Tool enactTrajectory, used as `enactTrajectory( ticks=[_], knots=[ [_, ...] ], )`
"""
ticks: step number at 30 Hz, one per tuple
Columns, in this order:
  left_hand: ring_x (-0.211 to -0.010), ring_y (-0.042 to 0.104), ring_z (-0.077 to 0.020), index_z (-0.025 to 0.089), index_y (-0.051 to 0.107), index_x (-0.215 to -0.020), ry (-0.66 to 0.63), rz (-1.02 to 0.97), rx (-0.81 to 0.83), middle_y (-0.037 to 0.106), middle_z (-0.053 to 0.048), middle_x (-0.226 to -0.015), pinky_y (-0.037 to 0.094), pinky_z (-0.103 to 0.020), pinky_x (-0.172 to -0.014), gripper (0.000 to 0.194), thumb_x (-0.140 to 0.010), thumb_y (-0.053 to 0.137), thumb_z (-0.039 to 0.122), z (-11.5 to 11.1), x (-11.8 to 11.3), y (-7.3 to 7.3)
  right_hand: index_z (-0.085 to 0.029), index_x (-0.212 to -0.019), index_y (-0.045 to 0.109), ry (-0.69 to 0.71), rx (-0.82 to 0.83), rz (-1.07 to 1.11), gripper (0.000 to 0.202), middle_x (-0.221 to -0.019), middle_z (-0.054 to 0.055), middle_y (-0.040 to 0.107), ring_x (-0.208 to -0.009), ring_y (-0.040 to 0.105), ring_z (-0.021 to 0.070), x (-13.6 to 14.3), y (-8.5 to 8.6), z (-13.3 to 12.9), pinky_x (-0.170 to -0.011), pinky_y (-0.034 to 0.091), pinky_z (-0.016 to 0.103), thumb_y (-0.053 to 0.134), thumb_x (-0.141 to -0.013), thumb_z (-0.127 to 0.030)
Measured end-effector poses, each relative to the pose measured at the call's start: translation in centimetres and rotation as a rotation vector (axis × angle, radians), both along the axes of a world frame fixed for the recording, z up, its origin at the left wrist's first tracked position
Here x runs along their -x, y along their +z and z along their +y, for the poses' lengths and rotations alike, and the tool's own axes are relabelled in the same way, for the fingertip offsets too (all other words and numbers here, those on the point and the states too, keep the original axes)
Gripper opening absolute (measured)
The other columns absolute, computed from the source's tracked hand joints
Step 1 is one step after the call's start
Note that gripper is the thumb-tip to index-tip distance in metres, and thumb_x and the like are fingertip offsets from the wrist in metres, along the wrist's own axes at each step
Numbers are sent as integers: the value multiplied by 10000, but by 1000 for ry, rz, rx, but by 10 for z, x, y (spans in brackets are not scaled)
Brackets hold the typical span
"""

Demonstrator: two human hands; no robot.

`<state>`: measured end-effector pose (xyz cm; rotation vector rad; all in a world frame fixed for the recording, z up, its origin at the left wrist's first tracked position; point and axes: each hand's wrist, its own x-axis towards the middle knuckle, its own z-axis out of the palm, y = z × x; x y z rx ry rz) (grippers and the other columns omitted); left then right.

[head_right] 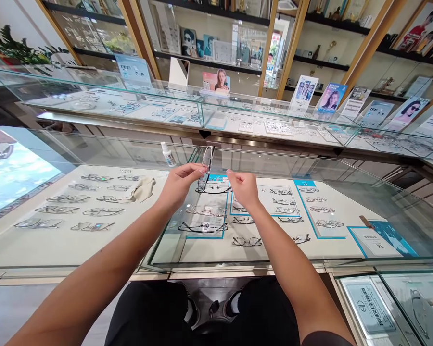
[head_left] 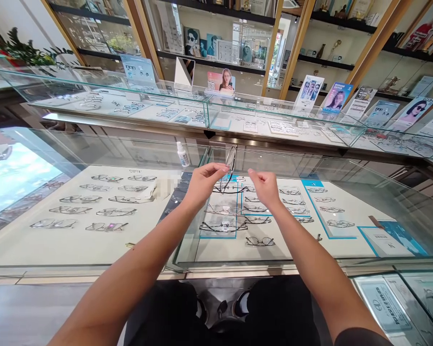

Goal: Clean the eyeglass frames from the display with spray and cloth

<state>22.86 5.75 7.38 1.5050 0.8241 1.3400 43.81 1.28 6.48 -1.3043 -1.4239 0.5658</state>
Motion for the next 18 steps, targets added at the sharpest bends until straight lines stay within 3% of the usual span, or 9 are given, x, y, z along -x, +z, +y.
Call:
enactTrajectory(
  ticks=[2,4,6,7,12,18],
  knots=[
    [-1127,734,-256,226,831,-885,-24,-95,73,825,-84,-1070,539,-424,-1062,303,-807,907,509,0,-2,-2,-251,-603,245,89,10,-11,623,-609,-55,206,-608,201,119,11,-7,-2,-593,184,326,619,-968,-591],
    [-1121,741,-260,231,844,-890,-50,-151,107,832,-84,-1072,527,-437,-1093,318,-787,927,519,-2,-3,-2,-241,-670,450,169,4,20,460,-605,-66,310,-593,283,122,20,-12,-3,-591,240,307,672,-946,-535],
    [-1106,748,-263,232,851,-888,-58,-183,118,837,-84,-1057,525,-450,-1104,336,-756,949,525,-5,-6,-3,-239,-904,637,220,-12,86,277,-627,-75,405,-585,351,130,26,-12,-6,-593,293,296,696,-936,-507],
    [-1105,750,-264,234,853,-887,-55,-196,121,838,-81,-1048,526,-454,-1108,339,-744,957,524,-7,-7,-3,-241,-1006,671,235,-19,119,281,-633,-78,422,-580,363,133,28,-10,-8,-592,306,294,698,-935,-511],
    [-1094,758,-274,234,860,-886,-42,-200,107,840,-77,-1028,549,-469,-1101,340,-719,972,507,-11,-11,-4,-234,-980,709,234,-35,234,364,-609,-80,388,-573,343,134,32,1,-13,-574,296,298,731,-905,-590],
    [-1136,758,-288,231,866,-975,-88,-158,76,840,-96,-1130,585,-470,-1074,383,-726,971,503,-12,-10,-6,-226,-942,706,227,-32,304,363,-600,-87,382,-578,330,126,30,4,-13,-574,285,293,795,-858,-567]
  ],
)
